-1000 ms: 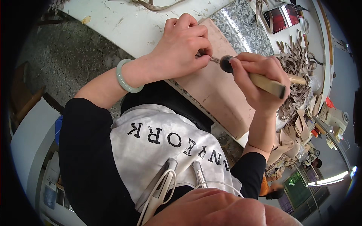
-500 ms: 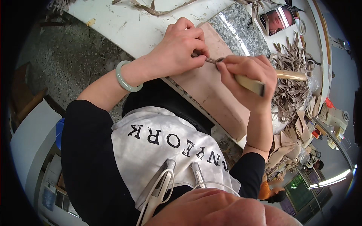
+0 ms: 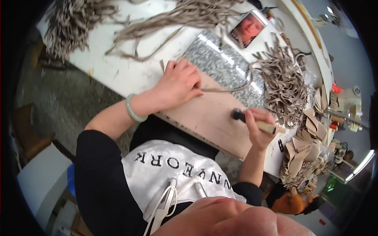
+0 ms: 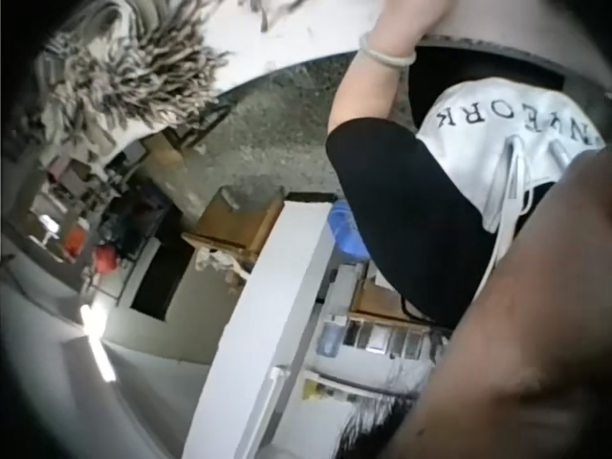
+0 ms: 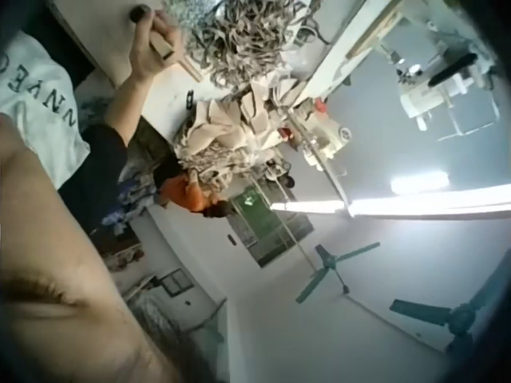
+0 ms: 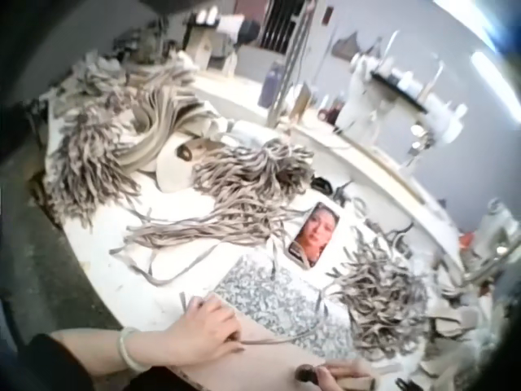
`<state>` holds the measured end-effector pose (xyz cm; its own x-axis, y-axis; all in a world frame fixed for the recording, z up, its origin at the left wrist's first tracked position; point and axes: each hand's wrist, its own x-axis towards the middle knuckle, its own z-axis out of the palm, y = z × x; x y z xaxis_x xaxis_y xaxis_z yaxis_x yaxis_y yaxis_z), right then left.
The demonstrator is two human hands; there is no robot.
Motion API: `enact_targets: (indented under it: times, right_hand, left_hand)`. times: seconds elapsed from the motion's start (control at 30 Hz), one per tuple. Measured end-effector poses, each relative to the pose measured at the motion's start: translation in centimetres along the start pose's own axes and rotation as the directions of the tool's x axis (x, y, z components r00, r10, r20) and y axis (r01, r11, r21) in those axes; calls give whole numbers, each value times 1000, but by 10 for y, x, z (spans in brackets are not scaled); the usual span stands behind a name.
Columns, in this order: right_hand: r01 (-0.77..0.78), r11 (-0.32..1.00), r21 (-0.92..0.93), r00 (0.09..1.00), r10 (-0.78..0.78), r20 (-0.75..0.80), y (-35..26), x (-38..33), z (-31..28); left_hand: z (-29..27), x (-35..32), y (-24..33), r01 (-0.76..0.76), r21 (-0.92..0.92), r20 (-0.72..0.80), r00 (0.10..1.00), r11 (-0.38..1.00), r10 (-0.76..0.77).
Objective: The person cuts a strap using snips, then repeatedly positions leather straps onto a board and rubs them with a handheld burnishing tool.
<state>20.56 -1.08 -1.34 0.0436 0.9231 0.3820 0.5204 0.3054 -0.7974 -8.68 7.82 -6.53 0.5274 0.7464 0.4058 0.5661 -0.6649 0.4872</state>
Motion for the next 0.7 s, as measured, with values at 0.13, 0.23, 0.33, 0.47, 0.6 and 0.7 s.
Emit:
enact_targets:
  times: [0.13, 0.23, 0.33, 0.47, 0.6, 0.7]
  right_hand:
    - [-175, 977, 125, 965, 195, -176, 2, -46, -22]
    - [-158, 961, 226, 940, 216, -264, 3, -64, -26]
    - [-159, 964, 213, 937, 215, -276, 8, -69, -22]
    - [-131, 958, 256, 929, 209, -307, 16, -72, -18]
    - [-102, 978, 180, 922, 161, -353, 19, -82, -18]
    - [-85, 988, 130, 941, 123, -316, 20, -82, -18]
  left_hand:
    - [-20, 33, 0, 120, -218, 229, 971, 968, -69]
    - [-33, 94, -6, 158, -412, 220, 973, 897, -70]
    - [-55, 186, -7, 72, -430, 128, 992, 900, -19]
    - [-101, 270, 11, -21, -434, -87, 996, 901, -19]
    - [-118, 267, 0, -7, -310, -176, 983, 951, -50]
    - [-120, 217, -62, 126, -94, -84, 987, 988, -134]
